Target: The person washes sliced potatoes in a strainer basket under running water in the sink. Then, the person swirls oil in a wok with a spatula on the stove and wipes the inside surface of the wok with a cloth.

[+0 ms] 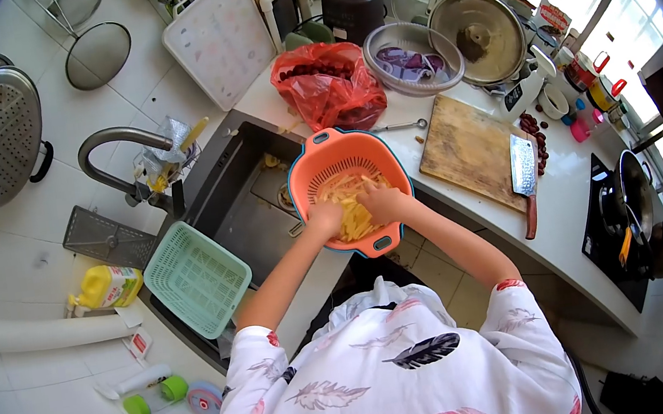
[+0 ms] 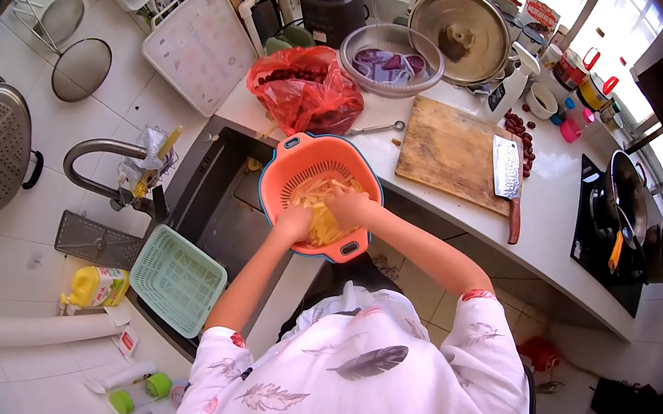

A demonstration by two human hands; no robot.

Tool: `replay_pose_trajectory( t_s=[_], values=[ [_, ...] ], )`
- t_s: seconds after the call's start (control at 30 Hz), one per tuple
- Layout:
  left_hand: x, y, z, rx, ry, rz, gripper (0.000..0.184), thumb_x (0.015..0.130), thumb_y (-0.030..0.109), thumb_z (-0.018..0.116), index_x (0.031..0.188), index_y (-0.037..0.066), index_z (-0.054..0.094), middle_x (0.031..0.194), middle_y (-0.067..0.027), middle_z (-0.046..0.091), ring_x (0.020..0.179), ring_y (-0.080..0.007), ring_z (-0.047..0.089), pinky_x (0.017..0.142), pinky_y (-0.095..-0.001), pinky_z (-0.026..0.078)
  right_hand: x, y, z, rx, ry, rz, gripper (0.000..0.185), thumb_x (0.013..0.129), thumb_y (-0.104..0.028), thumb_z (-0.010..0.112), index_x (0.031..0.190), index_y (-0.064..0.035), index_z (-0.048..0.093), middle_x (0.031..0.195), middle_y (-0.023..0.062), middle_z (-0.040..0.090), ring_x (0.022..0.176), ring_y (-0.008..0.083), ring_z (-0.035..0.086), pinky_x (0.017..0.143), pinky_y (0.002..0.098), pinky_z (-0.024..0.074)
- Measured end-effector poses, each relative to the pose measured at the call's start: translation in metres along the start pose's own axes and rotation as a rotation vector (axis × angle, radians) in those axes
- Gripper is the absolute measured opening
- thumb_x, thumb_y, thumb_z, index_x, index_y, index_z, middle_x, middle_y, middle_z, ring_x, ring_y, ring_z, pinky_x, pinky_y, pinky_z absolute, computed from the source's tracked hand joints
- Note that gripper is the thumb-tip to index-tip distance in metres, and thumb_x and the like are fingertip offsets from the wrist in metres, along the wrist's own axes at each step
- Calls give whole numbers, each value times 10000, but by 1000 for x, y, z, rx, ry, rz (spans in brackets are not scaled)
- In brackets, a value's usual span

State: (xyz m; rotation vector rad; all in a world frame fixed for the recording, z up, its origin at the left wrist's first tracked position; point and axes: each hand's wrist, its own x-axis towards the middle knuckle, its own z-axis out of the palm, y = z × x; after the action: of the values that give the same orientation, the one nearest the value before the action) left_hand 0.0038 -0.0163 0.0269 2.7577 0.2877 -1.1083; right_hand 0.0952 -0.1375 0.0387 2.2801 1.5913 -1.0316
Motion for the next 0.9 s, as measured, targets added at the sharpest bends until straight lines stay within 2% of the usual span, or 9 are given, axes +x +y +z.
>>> replay_pose_trajectory(
  t_s=[0.03,0.1,0.17,0.27,0.4,0.47,0.53,0.73,0.9],
  values=[
    [4,-1,3,-41,85,31,340,598,107,665,918,26,581,994,-145,550,1012,-289,491,794,-367,443,-2,-4,3,-25,20,176,617,692,-257,604,1230,-98,347,1249,183,316,1131,363,357,863,451,382],
    [18,-5,14,-84,171,61,376,576,100,686,914,-2,558,956,-148,561,985,-307,500,743,-369,466,14,3,23,-95,147,144,640,681,-259,613,1223,-74,329,1235,197,321,1126,368,355,855,441,387],
    [40,-9,30,7,543,72,441,594,45,647,1001,-8,484,1065,-183,474,1085,-351,405,779,-390,442,26,10,33,-169,275,110,664,669,-261,622,1215,-49,311,1220,212,326,1121,373,353,847,431,392],
    [35,-7,19,-174,624,13,466,627,5,589,1060,-6,413,1133,-191,387,1146,-374,318,834,-405,403,40,23,40,-212,488,49,569,639,-205,605,1142,-64,380,1148,162,385,1070,330,396,839,415,380],
    [41,-12,25,-273,621,-11,499,676,29,546,1146,3,380,1208,-195,342,1186,-363,275,909,-461,327,42,30,42,9,509,11,727,650,-241,609,1267,-89,257,1275,179,270,1163,382,290,943,464,267],
    [50,-11,43,-109,780,-3,608,706,140,540,1255,40,299,1301,-208,253,1241,-353,193,979,-492,213,33,22,38,13,478,2,767,676,-236,596,1314,-100,193,1339,178,203,1213,396,233,975,479,227],
    [42,-2,41,-158,625,-10,656,709,196,538,1287,67,256,1334,-203,201,1257,-346,159,988,-499,185,27,14,33,127,265,18,788,718,-254,543,1359,-170,93,1401,145,79,1262,397,133,1002,482,177],
    [4,12,13,-37,137,54,750,712,303,530,1340,125,160,1392,-149,108,1287,-306,101,1006,-492,160,-6,-2,-2,-4,-240,81,729,764,-385,483,1362,-244,90,1416,120,10,1277,382,95,1006,487,152],
    [23,10,20,-142,32,60,771,713,305,539,1348,136,137,1406,-103,93,1289,-288,109,1007,-495,152,9,1,17,57,-61,104,707,759,-415,505,1350,-248,154,1407,139,62,1258,401,146,997,488,172]
  ],
)
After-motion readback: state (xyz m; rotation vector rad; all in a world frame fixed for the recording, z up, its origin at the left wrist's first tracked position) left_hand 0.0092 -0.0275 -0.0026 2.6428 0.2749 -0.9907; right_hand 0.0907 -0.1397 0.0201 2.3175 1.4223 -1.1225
